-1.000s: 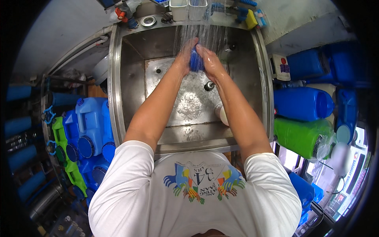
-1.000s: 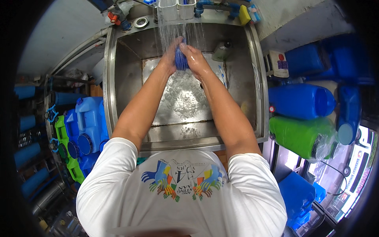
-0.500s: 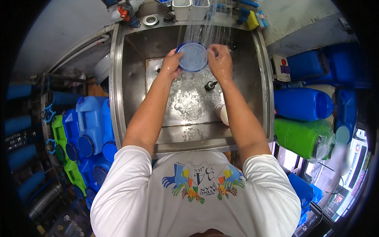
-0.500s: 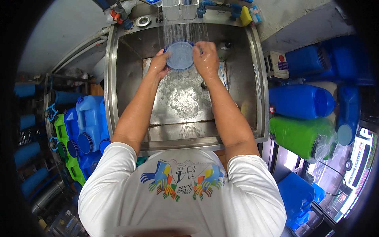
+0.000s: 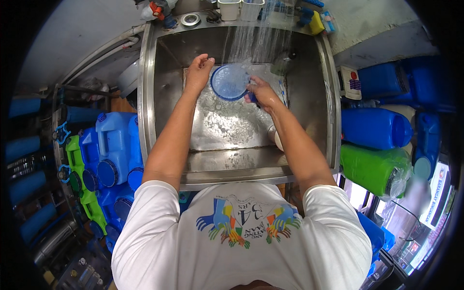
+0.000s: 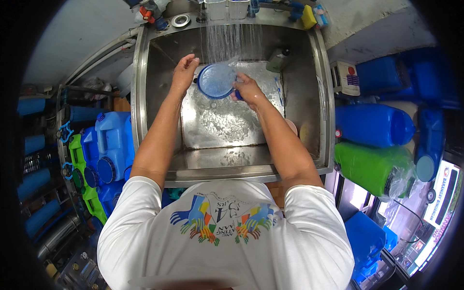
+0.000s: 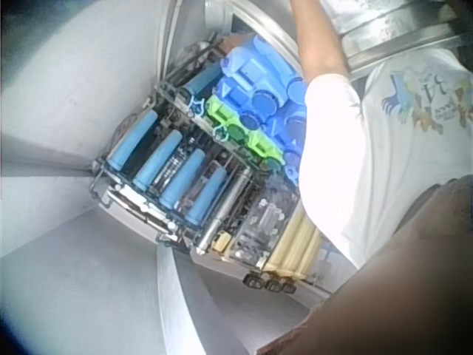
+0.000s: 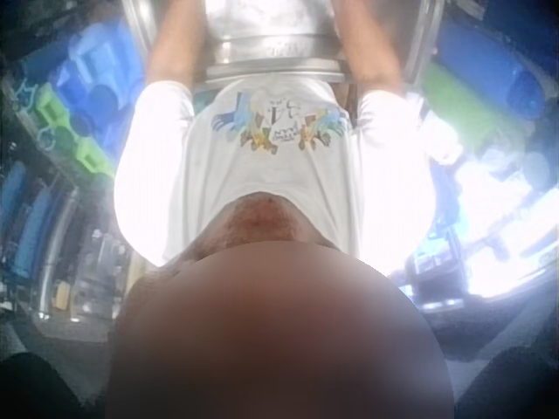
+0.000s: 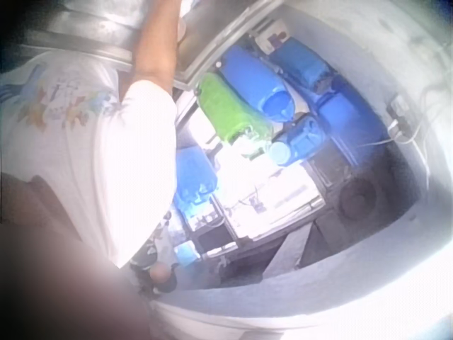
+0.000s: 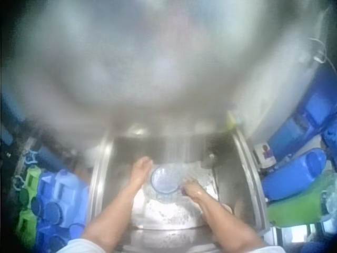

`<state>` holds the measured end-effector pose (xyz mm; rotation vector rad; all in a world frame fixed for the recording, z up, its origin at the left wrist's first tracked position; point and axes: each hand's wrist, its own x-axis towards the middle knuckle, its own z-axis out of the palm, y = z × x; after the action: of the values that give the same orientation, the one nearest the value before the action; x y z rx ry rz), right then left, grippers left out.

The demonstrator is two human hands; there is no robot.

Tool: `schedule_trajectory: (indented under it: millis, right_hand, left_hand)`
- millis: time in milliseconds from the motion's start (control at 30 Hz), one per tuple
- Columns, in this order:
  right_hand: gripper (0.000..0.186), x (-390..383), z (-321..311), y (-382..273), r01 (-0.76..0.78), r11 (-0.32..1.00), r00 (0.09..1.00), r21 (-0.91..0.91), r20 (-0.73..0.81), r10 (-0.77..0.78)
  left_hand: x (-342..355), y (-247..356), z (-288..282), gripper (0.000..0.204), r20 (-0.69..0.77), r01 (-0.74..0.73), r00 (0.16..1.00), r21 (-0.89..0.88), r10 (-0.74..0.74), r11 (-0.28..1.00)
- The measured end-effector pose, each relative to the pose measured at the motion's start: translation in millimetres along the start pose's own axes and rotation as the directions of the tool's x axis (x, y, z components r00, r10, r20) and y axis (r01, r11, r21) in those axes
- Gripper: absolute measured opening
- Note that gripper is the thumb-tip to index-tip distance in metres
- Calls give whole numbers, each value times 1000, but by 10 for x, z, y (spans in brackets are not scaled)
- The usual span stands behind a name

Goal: The person washes a blue plastic lid and a large blue plastic container in a stainless steel sink. They use a small cup to rinse the lid, then scrub the container with a sponge and rinse it under running water.

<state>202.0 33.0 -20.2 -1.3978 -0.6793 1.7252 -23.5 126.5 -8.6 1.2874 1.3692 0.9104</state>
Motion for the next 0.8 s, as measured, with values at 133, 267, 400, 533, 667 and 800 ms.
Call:
schedule_trajectory:
  millis: [133,267,400,533,667,800]
  right_hand:
    - [45,-9,49,58,56,998,992,-42,-114,-60]
    - [46,-31,73,8,103,993,975,-49,-192,-110]
    - [47,-95,23,-85,125,981,976,-150,-161,-149]
    - [45,-171,-85,-112,106,988,983,-109,-140,-121]
    - [40,-197,-166,-77,42,994,990,-98,-133,-55]
    - [35,-205,-196,-31,41,990,991,-133,-125,-58]
  left_hand:
    - [-147,41,-2,48,117,-341,939,461,325,819]
    - [-328,131,146,58,343,-484,867,753,362,446]
    - [-393,200,281,82,390,-466,884,781,258,416]
    - [-387,211,359,90,418,-483,876,753,242,447]
    - [-384,201,410,94,492,-540,839,706,231,458]
    - [-347,205,444,74,509,-571,821,738,258,360]
